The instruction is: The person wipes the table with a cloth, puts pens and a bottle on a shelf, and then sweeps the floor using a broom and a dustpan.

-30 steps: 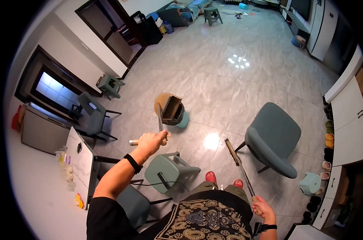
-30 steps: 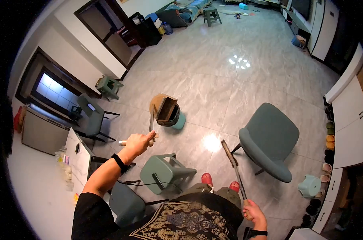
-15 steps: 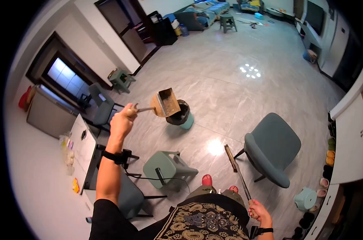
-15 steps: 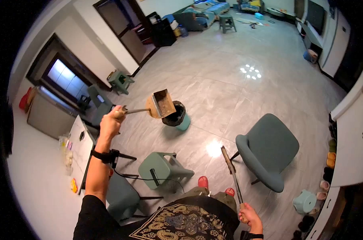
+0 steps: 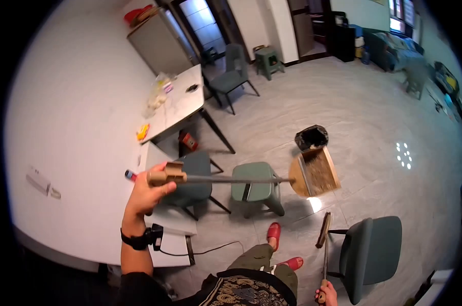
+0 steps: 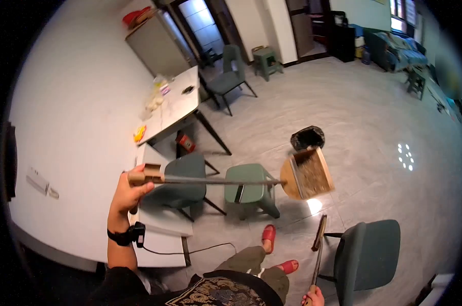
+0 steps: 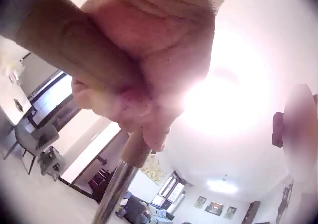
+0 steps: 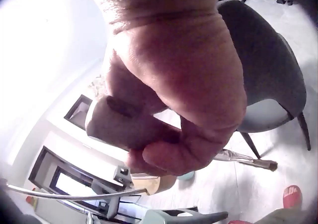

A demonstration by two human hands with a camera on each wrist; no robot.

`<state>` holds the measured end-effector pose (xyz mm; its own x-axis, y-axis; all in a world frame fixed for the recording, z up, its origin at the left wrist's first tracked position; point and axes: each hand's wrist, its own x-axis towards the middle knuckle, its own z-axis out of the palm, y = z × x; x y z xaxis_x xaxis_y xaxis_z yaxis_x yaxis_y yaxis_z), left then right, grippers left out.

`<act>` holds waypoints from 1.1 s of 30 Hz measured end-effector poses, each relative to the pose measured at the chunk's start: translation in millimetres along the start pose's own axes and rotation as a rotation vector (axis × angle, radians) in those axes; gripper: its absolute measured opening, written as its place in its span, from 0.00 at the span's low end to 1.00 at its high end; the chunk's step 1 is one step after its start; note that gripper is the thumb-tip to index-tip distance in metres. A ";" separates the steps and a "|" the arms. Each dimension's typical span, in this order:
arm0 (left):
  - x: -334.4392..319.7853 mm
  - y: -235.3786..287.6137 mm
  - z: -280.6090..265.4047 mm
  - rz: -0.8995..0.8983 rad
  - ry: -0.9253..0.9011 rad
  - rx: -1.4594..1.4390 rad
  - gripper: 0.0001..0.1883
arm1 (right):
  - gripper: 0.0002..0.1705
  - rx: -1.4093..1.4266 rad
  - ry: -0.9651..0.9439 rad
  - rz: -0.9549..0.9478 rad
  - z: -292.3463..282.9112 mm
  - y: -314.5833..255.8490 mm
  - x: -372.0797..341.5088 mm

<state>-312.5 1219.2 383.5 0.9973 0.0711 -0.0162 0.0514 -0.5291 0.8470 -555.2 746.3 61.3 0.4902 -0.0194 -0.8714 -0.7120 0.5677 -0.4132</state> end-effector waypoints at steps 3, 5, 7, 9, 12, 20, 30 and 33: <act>-51.5 -12.6 -21.9 -0.167 -0.026 -0.010 0.28 | 0.19 -0.091 0.031 0.009 3.0 -11.3 1.0; -80.9 -21.5 -40.5 -0.254 -0.039 -0.003 0.27 | 0.16 -0.145 0.054 0.019 8.1 -16.5 -1.0; -106.2 -34.3 -62.8 -0.315 -0.048 -0.012 0.27 | 0.12 -0.192 0.060 0.010 15.2 -16.3 -2.0; -131.3 -56.2 -87.4 -0.275 -0.069 0.014 0.26 | 0.09 -0.226 0.046 -0.019 21.2 -11.5 0.7; -175.0 -96.8 -125.8 -0.180 -0.090 0.077 0.25 | 0.08 -0.327 0.049 -0.015 36.7 -0.4 2.7; -297.9 -218.2 -216.5 -0.109 -0.210 0.183 0.22 | 0.26 -0.593 -0.048 0.054 104.1 73.8 12.9; -319.4 -406.7 -212.0 -0.186 -0.216 0.523 0.19 | 0.12 -0.866 -0.289 0.017 310.4 151.3 -99.1; -310.6 -451.6 -207.7 -0.210 -0.215 0.572 0.17 | 0.13 -0.879 -0.345 0.022 339.8 165.6 -93.8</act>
<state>-656.3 1611.7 116.4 0.9481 0.0831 -0.3071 0.2073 -0.8937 0.3980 -548.2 1121.8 164.5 0.4935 0.3088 -0.8131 -0.7778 -0.2616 -0.5715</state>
